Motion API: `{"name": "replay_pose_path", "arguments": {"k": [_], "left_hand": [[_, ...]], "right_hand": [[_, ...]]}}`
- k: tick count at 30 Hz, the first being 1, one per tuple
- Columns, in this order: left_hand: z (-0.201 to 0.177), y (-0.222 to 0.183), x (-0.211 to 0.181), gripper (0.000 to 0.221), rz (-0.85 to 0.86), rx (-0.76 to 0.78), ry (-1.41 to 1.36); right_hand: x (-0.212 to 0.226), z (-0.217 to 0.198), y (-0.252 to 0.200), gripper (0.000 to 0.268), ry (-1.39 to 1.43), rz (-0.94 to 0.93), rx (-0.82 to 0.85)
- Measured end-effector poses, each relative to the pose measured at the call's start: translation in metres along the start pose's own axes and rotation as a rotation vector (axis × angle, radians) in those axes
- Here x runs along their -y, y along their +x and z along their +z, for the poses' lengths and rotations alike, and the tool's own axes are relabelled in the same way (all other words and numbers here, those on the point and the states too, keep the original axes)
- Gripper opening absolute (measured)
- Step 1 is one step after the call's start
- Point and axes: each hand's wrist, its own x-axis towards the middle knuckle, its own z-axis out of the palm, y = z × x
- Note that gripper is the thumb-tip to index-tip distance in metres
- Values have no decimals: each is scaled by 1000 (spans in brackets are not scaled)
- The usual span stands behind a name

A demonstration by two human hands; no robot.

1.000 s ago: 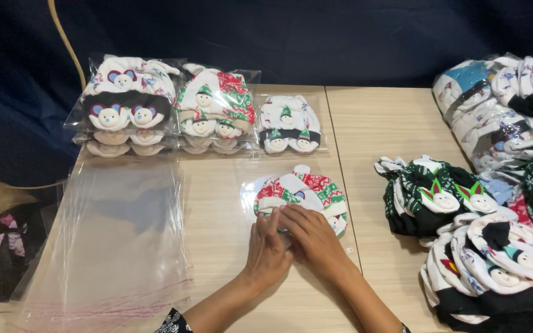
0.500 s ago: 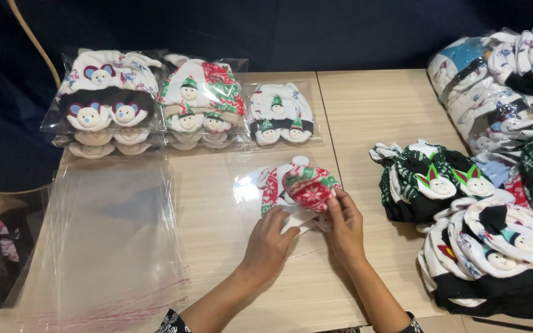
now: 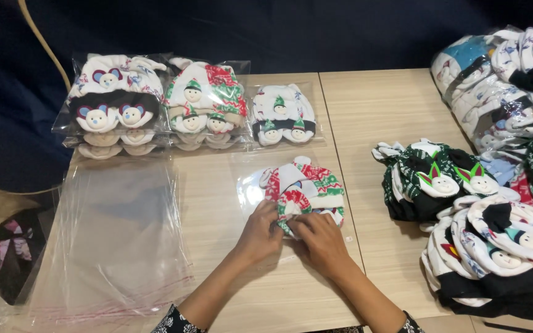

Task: Folding baby hats and placing them into clear plastic bags for packaging

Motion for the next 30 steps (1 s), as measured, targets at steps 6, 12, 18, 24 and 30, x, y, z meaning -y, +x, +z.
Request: {"name": "replay_pose_path", "arguments": {"k": [6,12,18,24,30], "left_hand": [[-4,-2,-14,35,31,-45,115],[9,-9,-19,49,169,-184,281],[7,-12,-33,60,285,-318,374],[3,-12,-48,46,388,-256,404],[-9,-12,-43,47,294,-179,258]], "right_hand": [[9,-11,6,30,8,1,66],[7,-1,1,24,-49,11,79],[11,-5,4,38,-18,61,98],[-4,26,-12,25,-102,-24,129],[11,5,1,37,-18,-20,-126]]}}
